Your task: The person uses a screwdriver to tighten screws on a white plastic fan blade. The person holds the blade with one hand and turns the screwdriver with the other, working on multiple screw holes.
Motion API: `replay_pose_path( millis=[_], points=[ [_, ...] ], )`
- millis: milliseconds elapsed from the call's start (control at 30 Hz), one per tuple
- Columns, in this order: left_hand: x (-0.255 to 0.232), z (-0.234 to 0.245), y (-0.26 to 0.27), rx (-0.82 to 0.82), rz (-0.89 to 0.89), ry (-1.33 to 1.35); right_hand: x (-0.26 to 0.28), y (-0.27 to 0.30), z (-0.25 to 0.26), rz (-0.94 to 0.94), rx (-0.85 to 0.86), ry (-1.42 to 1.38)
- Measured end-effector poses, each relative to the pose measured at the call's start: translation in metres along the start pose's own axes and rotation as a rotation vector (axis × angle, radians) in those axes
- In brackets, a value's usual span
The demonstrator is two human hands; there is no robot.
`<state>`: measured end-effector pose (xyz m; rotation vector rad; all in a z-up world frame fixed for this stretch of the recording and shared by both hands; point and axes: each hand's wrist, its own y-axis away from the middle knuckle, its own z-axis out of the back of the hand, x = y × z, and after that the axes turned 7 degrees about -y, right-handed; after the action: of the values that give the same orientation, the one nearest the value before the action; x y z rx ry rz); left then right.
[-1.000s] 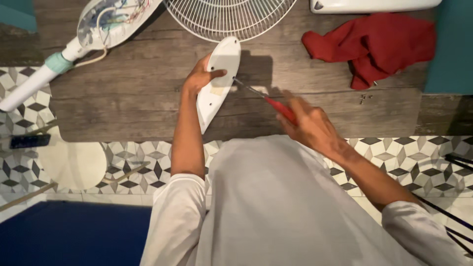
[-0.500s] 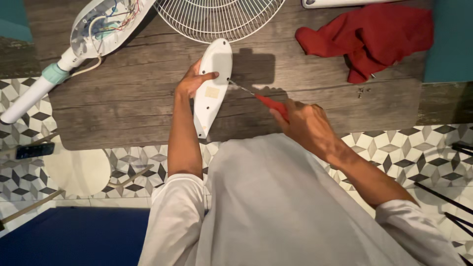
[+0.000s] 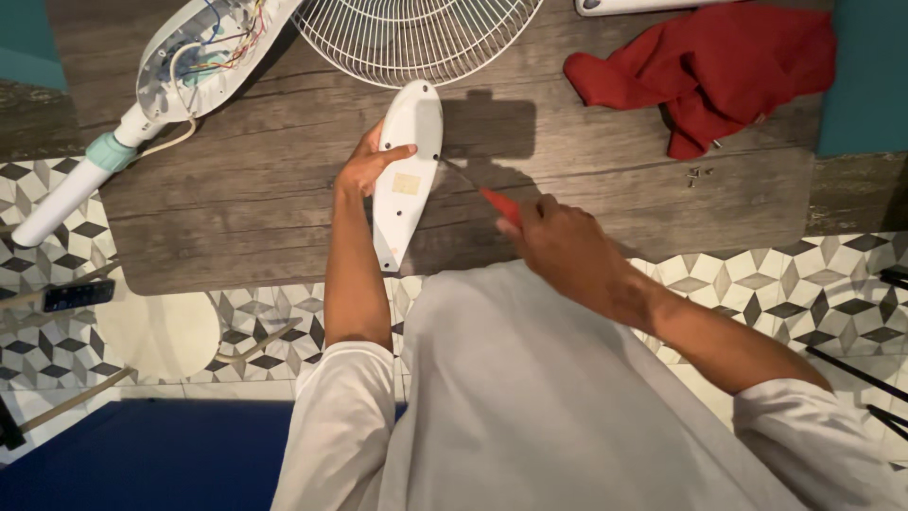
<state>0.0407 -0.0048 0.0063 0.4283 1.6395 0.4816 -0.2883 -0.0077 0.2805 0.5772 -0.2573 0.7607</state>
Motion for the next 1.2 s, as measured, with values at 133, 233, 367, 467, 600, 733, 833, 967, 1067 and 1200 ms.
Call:
replay_pose_path(
  millis=[133, 233, 367, 467, 600, 733, 833, 967, 1067, 1200],
  points=[
    [-0.002, -0.001, 0.003, -0.014, -0.022, -0.014, -0.003, -0.004, -0.010, 0.123, -0.144, 0.036],
    [-0.005, -0.003, 0.006, -0.049, -0.018, -0.031, -0.013, 0.000, -0.009, 0.251, -0.287, -0.007],
    [-0.009, -0.008, 0.009, -0.054, -0.066, -0.003, -0.040, 0.005, -0.011, 0.040, -0.232, -0.451],
    [-0.009, -0.017, 0.013, -0.103, -0.043, -0.029, -0.075, 0.009, -0.023, 0.178, -0.360, -0.531],
    [-0.013, -0.030, 0.013, -0.116, -0.220, -0.088, -0.127, 0.005, -0.058, -0.388, -0.174, -0.967],
    [-0.016, -0.039, 0.010, -0.124, -0.248, -0.214, -0.171, 0.002, -0.086, -0.516, 0.212, -1.316],
    [-0.018, -0.040, 0.009, -0.135, -0.278, -0.287, -0.168, 0.008, -0.096, -0.296, -0.038, -1.015],
    [-0.011, -0.042, 0.003, -0.171, -0.203, -0.466, -0.149, 0.026, -0.093, 0.247, -0.387, -0.398],
    [-0.007, -0.039, -0.003, -0.182, -0.210, -0.555, -0.143, 0.020, -0.094, 0.248, -0.491, -0.441],
    [-0.006, -0.038, -0.002, -0.138, -0.342, -0.431, -0.143, 0.017, -0.117, -0.356, -0.027, -1.091]
  ],
)
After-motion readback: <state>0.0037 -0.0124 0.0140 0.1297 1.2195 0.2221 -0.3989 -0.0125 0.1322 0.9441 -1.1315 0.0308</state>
